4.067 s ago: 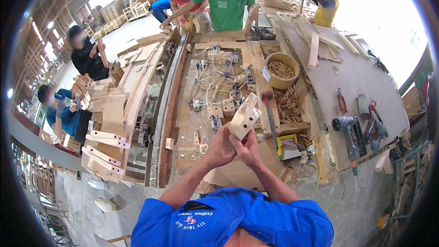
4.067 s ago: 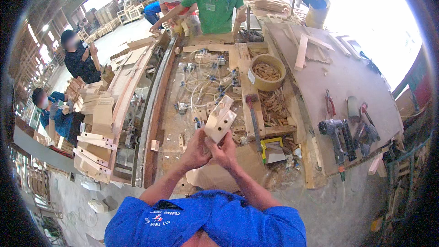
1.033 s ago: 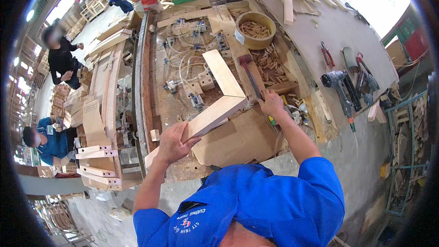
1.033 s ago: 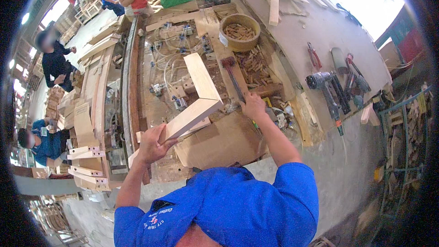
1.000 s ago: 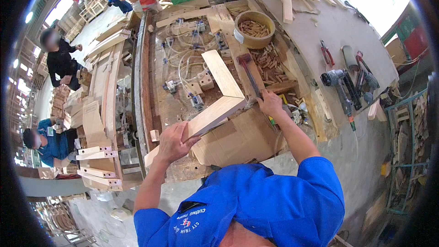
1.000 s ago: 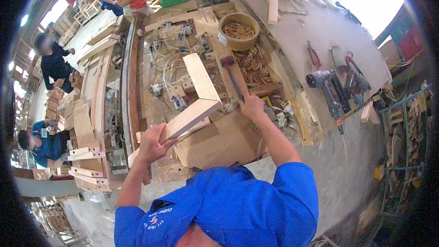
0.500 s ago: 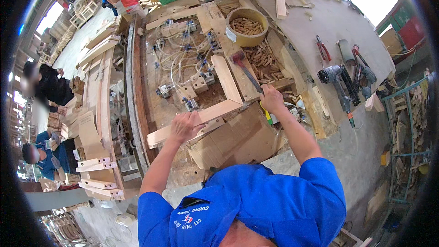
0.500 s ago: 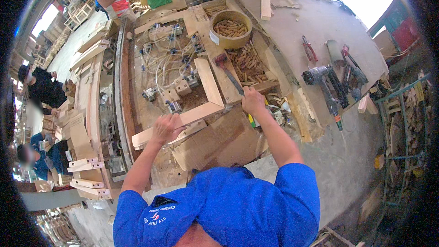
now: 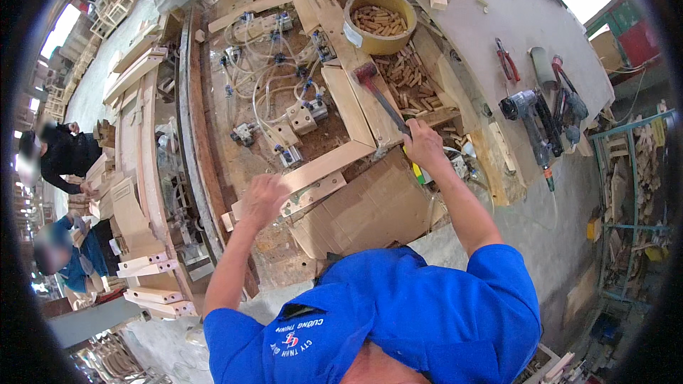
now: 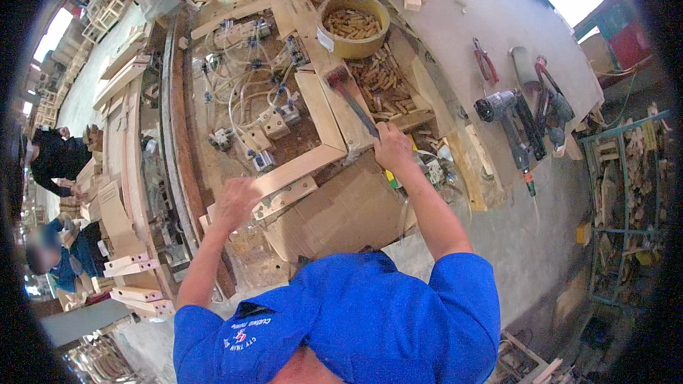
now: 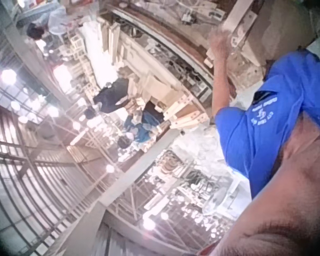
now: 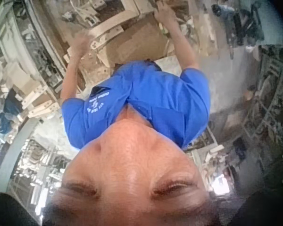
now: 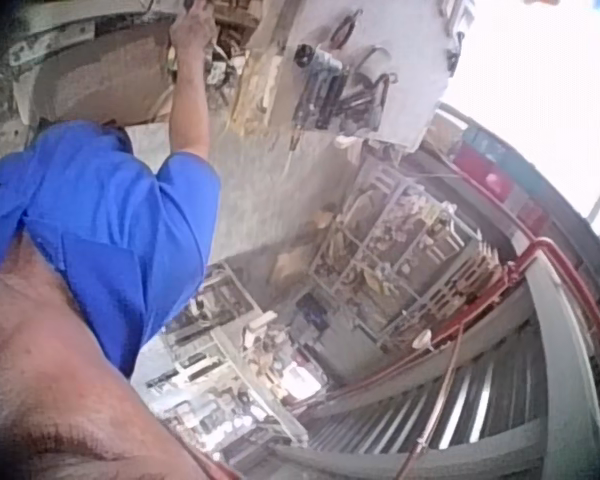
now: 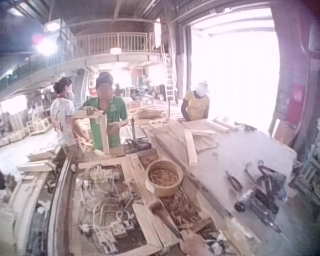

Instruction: The person assembles wooden chair components on a workbench. They align pieces, insert dowels, tap joints with a hammer, and fasten parts using a nail gun. The process repeats for multiple chair sections.

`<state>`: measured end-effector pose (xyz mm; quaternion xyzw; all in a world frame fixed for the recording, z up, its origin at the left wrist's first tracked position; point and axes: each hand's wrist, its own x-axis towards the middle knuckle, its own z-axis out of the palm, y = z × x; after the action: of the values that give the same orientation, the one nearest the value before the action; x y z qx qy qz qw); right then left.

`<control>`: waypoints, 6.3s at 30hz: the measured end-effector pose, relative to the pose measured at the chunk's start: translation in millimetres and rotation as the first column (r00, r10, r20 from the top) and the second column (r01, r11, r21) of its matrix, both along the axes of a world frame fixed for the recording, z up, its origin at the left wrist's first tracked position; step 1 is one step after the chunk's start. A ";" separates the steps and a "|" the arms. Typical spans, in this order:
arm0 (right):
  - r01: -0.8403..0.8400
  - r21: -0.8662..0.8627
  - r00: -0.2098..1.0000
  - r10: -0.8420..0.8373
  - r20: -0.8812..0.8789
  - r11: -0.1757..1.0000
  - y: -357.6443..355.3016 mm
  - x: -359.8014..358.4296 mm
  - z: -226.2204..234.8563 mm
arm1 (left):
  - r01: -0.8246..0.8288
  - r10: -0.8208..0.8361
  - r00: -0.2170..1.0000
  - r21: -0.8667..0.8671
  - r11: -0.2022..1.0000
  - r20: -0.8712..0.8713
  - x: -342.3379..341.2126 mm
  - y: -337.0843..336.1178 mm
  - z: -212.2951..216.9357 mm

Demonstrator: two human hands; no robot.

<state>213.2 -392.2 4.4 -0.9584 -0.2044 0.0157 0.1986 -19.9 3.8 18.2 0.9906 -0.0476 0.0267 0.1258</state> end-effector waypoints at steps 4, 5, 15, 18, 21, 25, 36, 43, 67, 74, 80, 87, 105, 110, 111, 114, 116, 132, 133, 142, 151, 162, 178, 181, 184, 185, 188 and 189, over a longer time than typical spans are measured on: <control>0.015 -0.032 1.000 -0.015 -0.007 0.999 1.2 2.1 -3.8 | -0.034 0.058 0.961 0.090 0.995 -0.271 -23.0 33.4 19.5; 0.024 -0.043 1.000 -0.024 -0.006 0.999 0.8 2.9 -5.5 | -0.004 0.034 0.952 0.099 0.995 -0.304 -22.8 36.3 19.8; 0.081 -0.080 0.995 -0.084 -0.043 0.994 7.6 6.8 7.3 | 0.170 -0.106 0.916 0.134 0.976 -0.388 -1.9 49.9 -4.1; 0.068 -0.024 0.994 -0.065 0.091 0.997 21.9 14.8 17.9 | 0.161 -0.111 0.899 0.086 0.983 -0.424 -5.6 47.0 0.4; 0.067 0.001 0.989 -0.067 0.135 0.998 53.9 31.8 16.9 | 0.162 -0.107 0.910 0.106 0.981 -0.402 -0.2 47.2 -8.9; 0.104 -0.181 0.993 -0.091 0.078 0.978 115.2 34.1 7.6 | 0.159 -0.105 0.922 0.118 0.980 -0.372 -4.2 42.5 -5.9; 0.141 -0.430 0.955 -0.237 -0.179 0.892 149.3 44.9 16.2 | -0.190 0.145 0.905 -0.075 0.979 -0.400 37.9 69.1 -12.2; 0.092 -0.406 0.978 -0.158 -0.133 0.909 157.1 42.7 11.9 | -0.491 0.588 0.804 -0.658 0.571 -0.090 106.5 121.0 -49.7; 0.201 0.368 0.960 -0.257 0.110 0.908 -18.4 -48.9 18.1 | -0.438 0.640 0.764 -0.790 0.428 -0.076 18.3 36.2 -31.0; 0.904 0.422 0.398 -0.492 -0.774 0.067 -157.0 -132.0 -52.3 | -0.626 0.590 0.656 -0.776 0.076 -0.471 -48.7 -54.3 -9.4; 0.784 0.340 0.580 -0.808 -0.105 0.519 -173.6 -83.2 -65.2 | -0.585 0.520 0.744 -0.785 0.202 -0.420 -30.2 -94.3 11.9; 0.718 0.271 0.685 -0.720 -0.109 0.641 -156.7 -91.2 -41.8 | -0.559 0.542 0.736 -0.815 0.151 -0.405 -59.1 -105.9 0.3; 0.632 0.138 0.770 -0.638 -0.005 0.763 -157.3 -81.3 -34.9 | -0.577 0.423 0.788 -0.777 0.252 -0.448 -57.8 -144.0 -10.8; 0.650 0.093 0.759 -0.649 -0.045 0.754 -149.8 -84.2 -28.0 | -0.612 0.437 0.762 -0.752 0.246 -0.478 -60.6 -138.9 -8.6; 0.649 0.099 0.760 -0.649 -0.040 0.754 -151.7 -84.2 -27.1 | -0.606 0.431 0.766 -0.759 0.239 -0.477 -59.1 -139.8 -7.8; 0.642 0.111 0.765 -0.643 -0.032 0.758 -154.4 -83.8 -25.4 | -0.593 0.420 0.777 -0.769 0.239 -0.469 -56.0 -139.5 -7.9; 0.634 0.113 0.772 -0.635 -0.038 0.765 -152.8 -83.9 -24.2 | -0.587 0.420 0.784 -0.764 0.266 -0.457 -55.3 -137.4 -11.6; 0.634 0.108 0.772 -0.634 -0.034 0.766 -153.6 -84.6 -27.3 | -0.583 0.397 0.795 -0.756 0.296 -0.458 -49.8 -130.2 -24.7; 0.634 0.108 0.772 -0.634 -0.033 0.766 -153.3 -84.3 -27.6 | -0.581 0.400 0.797 -0.756 0.303 -0.452 -49.9 -129.4 -24.8; 0.629 0.092 0.775 -0.632 0.011 0.772 -154.3 -83.8 -32.6 | -0.568 0.412 0.804 -0.758 0.321 -0.428 -46.5 -126.7 -33.0; 0.611 0.096 0.789 -0.615 0.007 0.785 -157.6 -82.9 -37.6 | -0.595 0.404 0.788 -0.746 0.300 -0.466 -47.3 -130.5 -25.3; 0.423 -0.173 0.895 -0.379 0.236 0.890 -137.0 -78.8 24.6 | -0.587 0.489 0.777 -0.736 0.335 -0.397 -52.0 -110.7 -26.0; 0.027 -0.115 0.997 -0.034 -0.063 0.993 65.0 53.0 -2.3 | -0.549 0.563 0.823 -0.150 0.822 0.077 -50.6 -68.1 -18.9; 0.056 0.140 0.998 -0.057 0.002 0.989 42.3 52.3 -9.9 | -0.519 0.530 0.845 -0.134 0.844 0.067 -45.2 -63.9 -25.5; 0.192 0.397 0.951 -0.070 -0.302 0.897 18.3 40.2 -6.7 | -0.483 0.492 0.870 -0.147 0.863 0.033 -28.6 -65.1 -25.1; 0.271 0.493 0.863 0.018 -0.505 0.826 36.5 9.9 -0.2 | -0.528 0.532 0.847 -0.094 0.844 0.021 -46.9 -58.0 -26.6; 0.197 0.614 0.876 0.144 -0.460 0.764 27.1 -31.9 42.6 | -0.486 0.486 0.874 0.011 0.874 0.008 -54.1 -51.7 -37.9; 0.161 0.605 0.900 0.135 -0.414 0.780 29.5 -37.1 75.3 | -0.522 0.519 0.847 0.010 0.853 -0.118 -49.8 -52.5 -37.1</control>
<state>176.1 -362.7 79.8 -0.8104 -0.1415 0.1592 0.5457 -69.7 -48.7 -18.9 0.9648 0.2300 0.0027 0.1274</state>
